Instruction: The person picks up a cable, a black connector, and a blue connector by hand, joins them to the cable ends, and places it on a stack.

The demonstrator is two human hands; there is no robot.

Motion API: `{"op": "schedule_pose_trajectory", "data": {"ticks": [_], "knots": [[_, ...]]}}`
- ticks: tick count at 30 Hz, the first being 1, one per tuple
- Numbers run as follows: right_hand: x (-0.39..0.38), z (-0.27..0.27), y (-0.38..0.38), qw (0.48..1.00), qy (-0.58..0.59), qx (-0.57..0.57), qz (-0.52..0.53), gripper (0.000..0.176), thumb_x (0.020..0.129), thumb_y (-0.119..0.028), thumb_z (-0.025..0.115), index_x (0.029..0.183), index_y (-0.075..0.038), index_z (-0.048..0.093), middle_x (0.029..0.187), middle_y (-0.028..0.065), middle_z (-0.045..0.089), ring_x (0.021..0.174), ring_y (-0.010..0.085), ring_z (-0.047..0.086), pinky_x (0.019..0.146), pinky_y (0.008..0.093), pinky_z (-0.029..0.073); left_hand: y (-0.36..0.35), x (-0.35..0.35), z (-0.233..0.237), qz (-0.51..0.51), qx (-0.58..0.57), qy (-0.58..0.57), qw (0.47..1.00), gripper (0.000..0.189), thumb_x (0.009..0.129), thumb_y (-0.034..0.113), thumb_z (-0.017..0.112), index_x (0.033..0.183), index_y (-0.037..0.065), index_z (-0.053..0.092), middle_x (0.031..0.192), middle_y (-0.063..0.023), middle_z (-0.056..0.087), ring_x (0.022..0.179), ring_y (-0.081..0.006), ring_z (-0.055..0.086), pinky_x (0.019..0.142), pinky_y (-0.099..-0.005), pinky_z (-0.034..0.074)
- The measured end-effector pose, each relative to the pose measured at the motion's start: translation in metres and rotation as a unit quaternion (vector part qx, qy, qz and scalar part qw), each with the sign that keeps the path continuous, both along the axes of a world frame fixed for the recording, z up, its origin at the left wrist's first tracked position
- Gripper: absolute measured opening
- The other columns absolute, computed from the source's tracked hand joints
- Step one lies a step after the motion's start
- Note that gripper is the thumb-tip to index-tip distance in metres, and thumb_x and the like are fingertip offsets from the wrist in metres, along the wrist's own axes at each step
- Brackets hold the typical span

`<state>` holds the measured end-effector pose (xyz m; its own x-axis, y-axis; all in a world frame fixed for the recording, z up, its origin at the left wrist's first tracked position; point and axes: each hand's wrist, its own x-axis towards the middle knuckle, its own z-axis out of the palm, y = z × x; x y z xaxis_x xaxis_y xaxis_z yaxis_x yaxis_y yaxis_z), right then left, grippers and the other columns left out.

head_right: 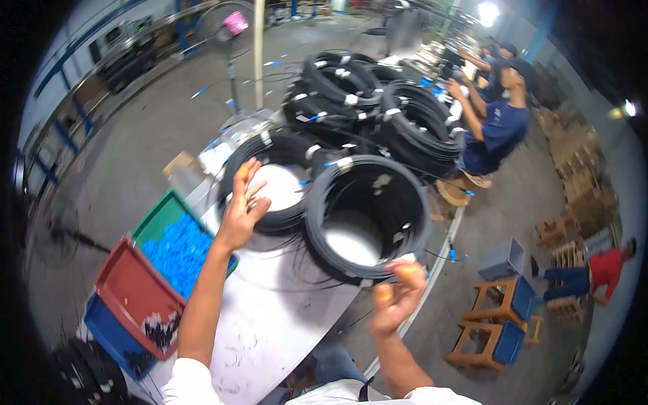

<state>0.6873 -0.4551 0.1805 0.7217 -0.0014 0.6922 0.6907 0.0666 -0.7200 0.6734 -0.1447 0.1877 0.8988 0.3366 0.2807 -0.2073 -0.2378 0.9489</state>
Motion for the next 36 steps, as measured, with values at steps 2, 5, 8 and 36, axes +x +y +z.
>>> {"op": "schedule_pose_trajectory", "data": {"ticks": [2, 5, 8, 36], "knots": [[-0.049, -0.013, 0.038, 0.988, -0.002, -0.049, 0.144, 0.036, 0.088, -0.017, 0.071, 0.114, 0.001, 0.055, 0.112, 0.0176, 0.058, 0.099, 0.0221, 0.056, 0.087, 0.0345, 0.045, 0.003, -0.076, -0.032, 0.061, -0.013, 0.005, 0.998, 0.081, 0.093, 0.029, 0.069, 0.155, 0.012, 0.021, 0.157, -0.0173, 0.032, 0.13, -0.0343, 0.05, 0.104, -0.0456, 0.043], [-0.115, -0.048, 0.093, 0.926, 0.046, -0.138, 0.349, 0.02, 0.085, -0.005, 0.068, 0.102, 0.003, 0.06, 0.092, 0.0164, 0.065, 0.083, 0.0234, 0.062, 0.078, 0.0328, 0.048, -0.01, -0.203, -0.073, 0.208, 0.0, 0.052, 0.977, 0.059, 0.093, 0.021, 0.069, 0.144, 0.009, 0.041, 0.145, -0.012, 0.05, 0.12, -0.0261, 0.059, 0.098, -0.0419, 0.047], [-0.18, -0.109, 0.131, 0.824, 0.122, -0.201, 0.515, 0.015, 0.09, -0.006, 0.067, 0.099, 0.004, 0.06, 0.091, 0.0138, 0.065, 0.084, 0.0208, 0.063, 0.079, 0.0314, 0.049, -0.043, -0.332, -0.119, 0.34, 0.065, 0.098, 0.933, 0.032, 0.091, 0.013, 0.066, 0.12, 0.005, 0.059, 0.122, -0.0115, 0.065, 0.109, -0.0267, 0.064, 0.095, -0.0392, 0.049], [-0.678, -0.087, 0.297, 0.692, -0.21, -0.105, 0.683, 0.073, 0.081, -0.035, 0.079, 0.133, 0.004, 0.044, 0.114, 0.0233, 0.06, 0.102, 0.0348, 0.062, 0.092, 0.0409, 0.048, -0.212, -0.891, -0.081, 0.871, 0.22, 0.164, 0.408, 0.055, 0.087, 0.028, 0.072, 0.13, -0.001, 0.054, 0.133, -0.0184, 0.061, 0.126, -0.0329, 0.056, 0.105, -0.0407, 0.043]]}}
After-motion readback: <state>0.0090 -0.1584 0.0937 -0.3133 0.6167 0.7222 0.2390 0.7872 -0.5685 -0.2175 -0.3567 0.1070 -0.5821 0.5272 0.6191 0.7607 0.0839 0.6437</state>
